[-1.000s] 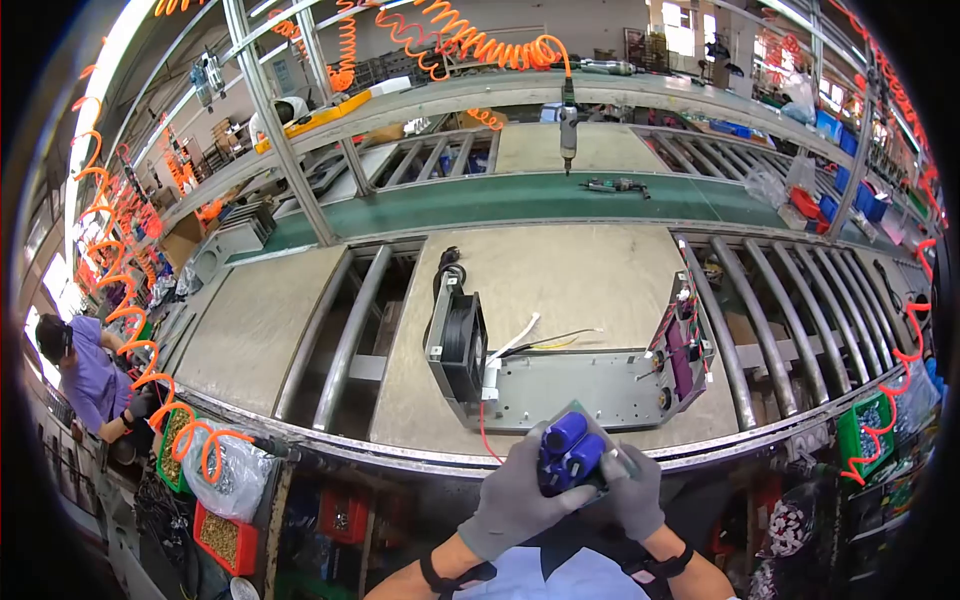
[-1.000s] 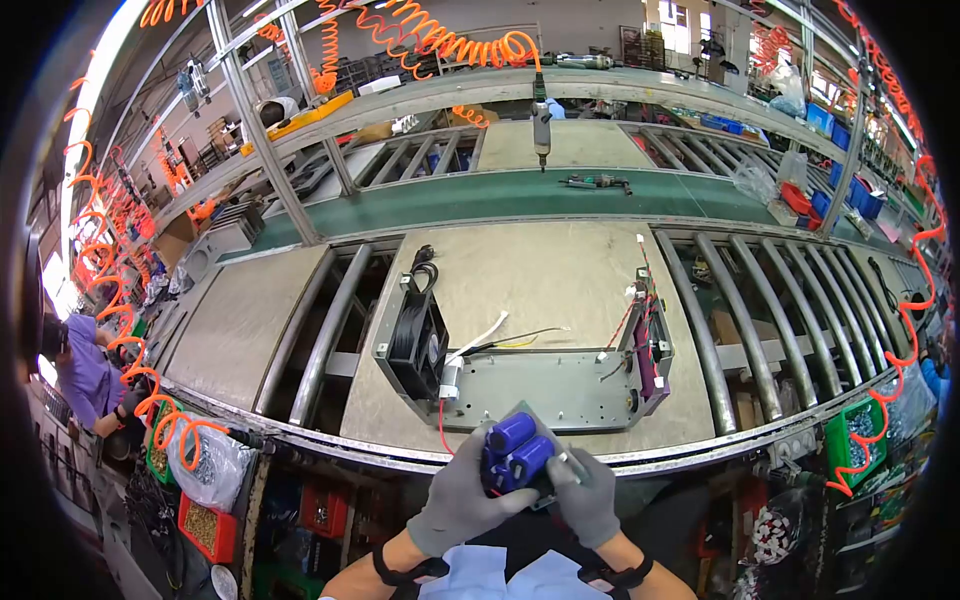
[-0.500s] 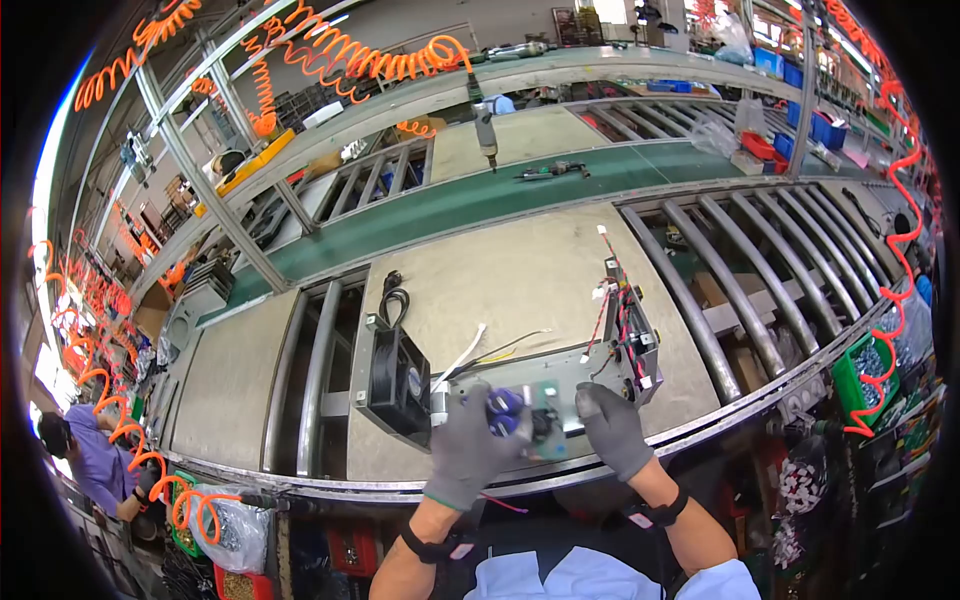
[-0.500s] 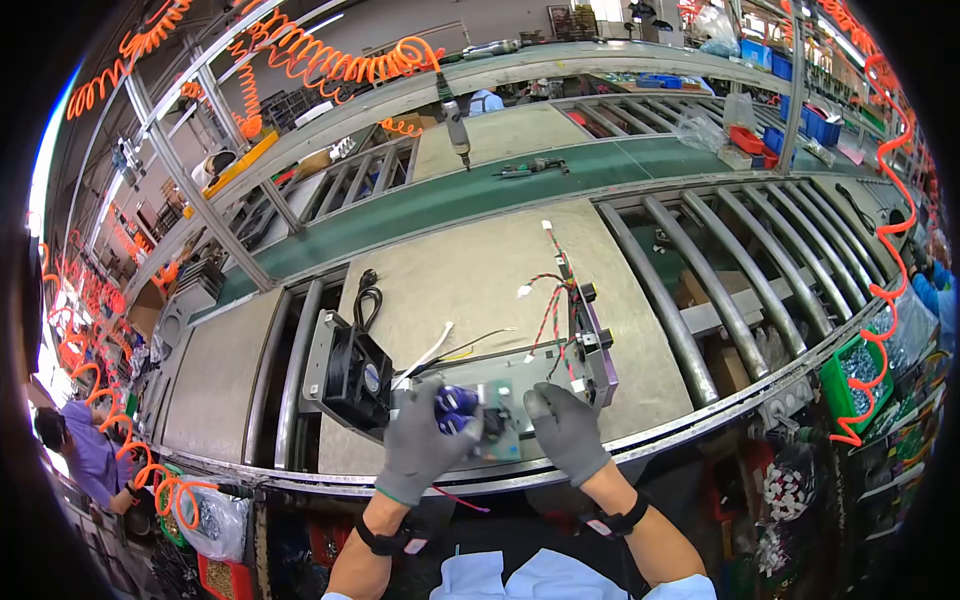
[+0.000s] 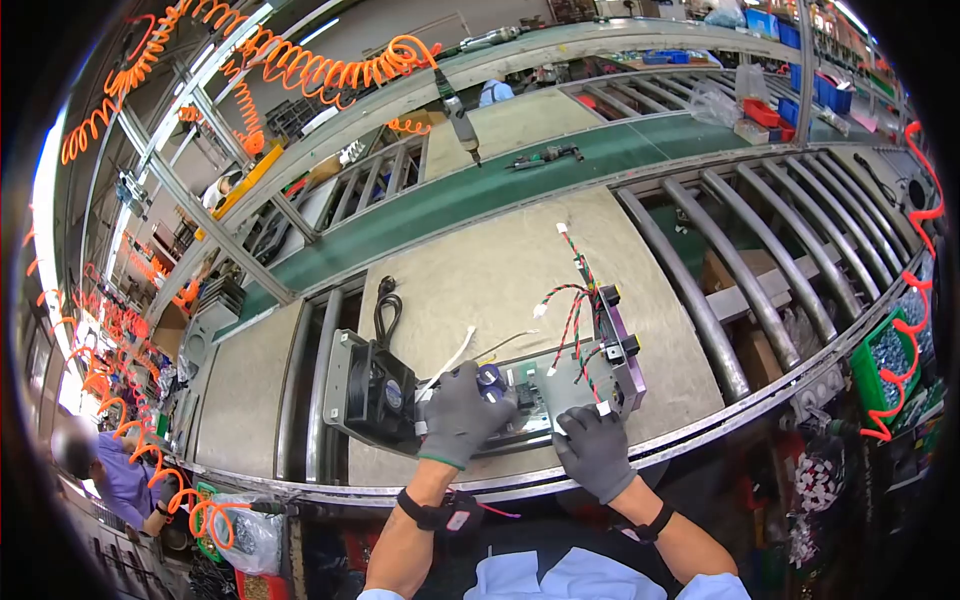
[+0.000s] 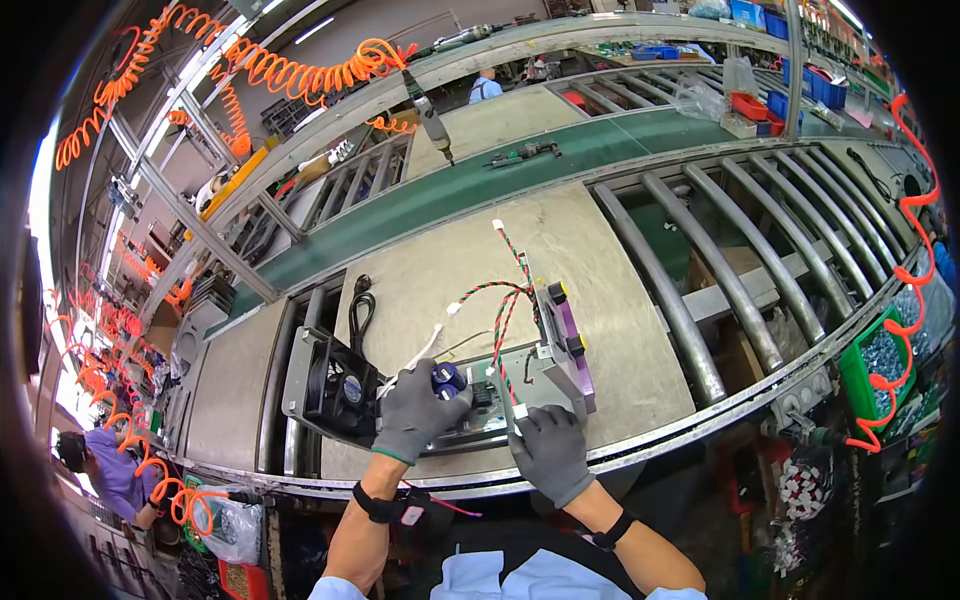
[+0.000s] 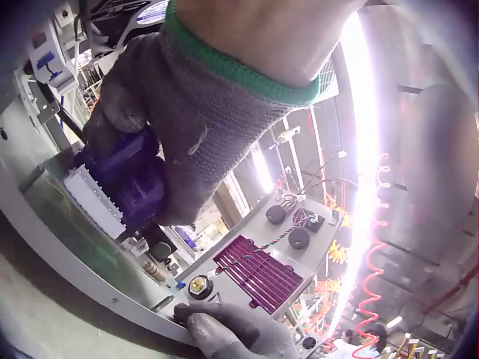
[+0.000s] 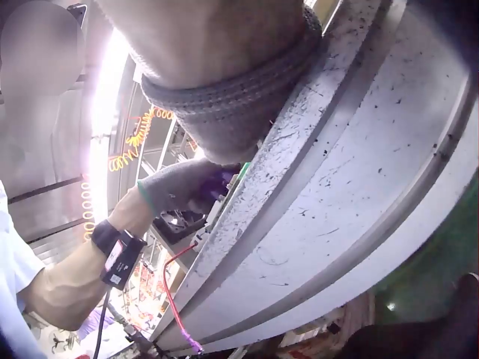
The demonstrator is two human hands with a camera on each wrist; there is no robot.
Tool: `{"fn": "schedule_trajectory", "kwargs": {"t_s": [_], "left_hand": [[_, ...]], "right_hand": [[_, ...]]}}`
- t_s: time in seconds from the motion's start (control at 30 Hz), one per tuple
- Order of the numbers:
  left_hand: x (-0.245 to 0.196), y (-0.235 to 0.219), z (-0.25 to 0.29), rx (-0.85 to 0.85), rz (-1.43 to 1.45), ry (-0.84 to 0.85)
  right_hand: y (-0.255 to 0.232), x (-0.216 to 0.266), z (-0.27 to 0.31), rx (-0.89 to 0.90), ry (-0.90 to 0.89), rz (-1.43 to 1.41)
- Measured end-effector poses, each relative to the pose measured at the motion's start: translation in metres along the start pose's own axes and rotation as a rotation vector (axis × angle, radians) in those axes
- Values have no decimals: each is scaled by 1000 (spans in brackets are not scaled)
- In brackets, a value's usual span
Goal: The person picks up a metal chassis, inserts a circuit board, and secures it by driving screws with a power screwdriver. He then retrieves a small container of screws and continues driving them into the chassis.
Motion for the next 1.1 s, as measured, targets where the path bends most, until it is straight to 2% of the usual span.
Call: {"fn": "schedule_trajectory", "kwargs": {"t_s": [0.23, 0.43, 0.67, 0.7, 0.8, 0.9, 1.03, 1.1], "left_hand": [[1, -4, -3, 40, 2, -13], [4, -2, -5, 45, 6, -13], [5, 2, -9, 15, 31, 33], [5, 3, -9, 18, 33, 36], [1, 0, -8, 42, 32, 18], [2, 18, -11, -209, 47, 147], [1, 16, -7, -334, 68, 136], [3, 23, -8, -328, 113, 123]], "right_hand": [[-3, 3, -3, -9, -8, -12], [3, 4, -17, 75, 52, 66], [29, -18, -48, 126, 67, 19], [33, -21, -49, 92, 36, -14], [26, -14, -57, 189, 56, 76], [30, -12, -57, 200, -1, 106], [31, -9, -59, 253, -59, 183], [33, -6, -61, 271, -101, 239]]}}
Point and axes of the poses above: each hand's wrist, its own z-axis away from the middle knuckle, its own y-axis out of the palm, x = y × z, the point moved 5 cm from there along -z, towards the middle knuckle, and after that the axes turned 12 degrees about -z, right-handed, at the moved point
